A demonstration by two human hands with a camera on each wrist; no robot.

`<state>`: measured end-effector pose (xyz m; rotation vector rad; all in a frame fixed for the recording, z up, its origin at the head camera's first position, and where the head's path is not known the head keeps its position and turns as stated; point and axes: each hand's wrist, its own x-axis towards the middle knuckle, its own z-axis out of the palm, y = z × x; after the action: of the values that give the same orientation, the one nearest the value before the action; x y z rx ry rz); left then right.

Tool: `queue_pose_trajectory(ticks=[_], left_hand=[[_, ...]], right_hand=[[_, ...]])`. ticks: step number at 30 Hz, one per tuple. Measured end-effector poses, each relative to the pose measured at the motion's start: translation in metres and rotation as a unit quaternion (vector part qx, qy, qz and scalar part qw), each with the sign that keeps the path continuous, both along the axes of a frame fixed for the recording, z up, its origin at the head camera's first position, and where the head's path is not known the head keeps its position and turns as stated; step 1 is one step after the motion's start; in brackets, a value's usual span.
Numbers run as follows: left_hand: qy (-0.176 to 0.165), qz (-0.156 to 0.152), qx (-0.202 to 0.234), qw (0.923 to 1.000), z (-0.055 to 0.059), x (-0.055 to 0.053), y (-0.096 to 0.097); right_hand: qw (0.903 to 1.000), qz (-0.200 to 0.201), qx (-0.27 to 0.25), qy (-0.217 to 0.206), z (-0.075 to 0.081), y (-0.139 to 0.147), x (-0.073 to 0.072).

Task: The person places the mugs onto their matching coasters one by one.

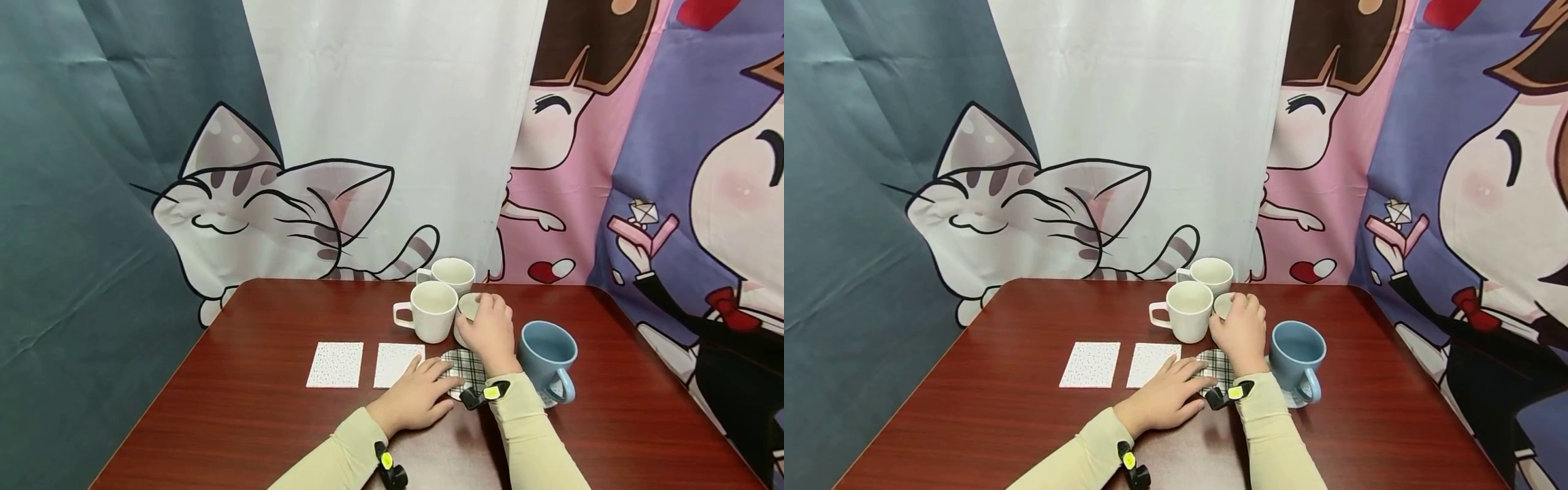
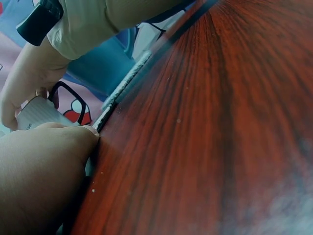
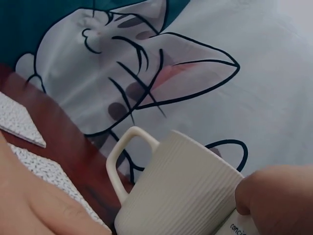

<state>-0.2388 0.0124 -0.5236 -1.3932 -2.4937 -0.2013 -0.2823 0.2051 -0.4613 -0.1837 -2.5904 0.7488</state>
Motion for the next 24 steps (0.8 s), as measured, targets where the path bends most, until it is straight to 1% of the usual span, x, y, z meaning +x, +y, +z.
queue_pose_trajectory(ticks=[8, 14, 17, 20, 24], left_hand=[[-0.005, 0.002, 0.0, 1.0, -0.0025, 0.0012, -0.0015], [-0.003, 0.001, 0.002, 1.0, -0.0035, 0.0001, -0.0025], [0.001, 0.002, 0.002, 1.0, -0.0024, -0.0006, -0.0028], [0.001, 0.0, 0.001, 1.0, -0.0011, -0.0007, -0.0023], [-0.002, -0.002, 0.002, 1.0, 0.0003, -0.0004, -0.0006]], right_hand=[[0.9982, -0.041, 0.039, 0.02, -0.0047, -0.0049, 0.0022], [0.9966, -0.063, 0.041, 0.034, -0.0057, -0.0081, -0.0001], [0.9969, -0.064, 0.032, 0.033, -0.0054, -0.0086, -0.0015], [0.998, -0.06, 0.013, 0.019, -0.0042, -0.0076, -0.0014], [0.9991, -0.029, -0.031, 0.0, -0.0005, -0.0035, -0.0008]])
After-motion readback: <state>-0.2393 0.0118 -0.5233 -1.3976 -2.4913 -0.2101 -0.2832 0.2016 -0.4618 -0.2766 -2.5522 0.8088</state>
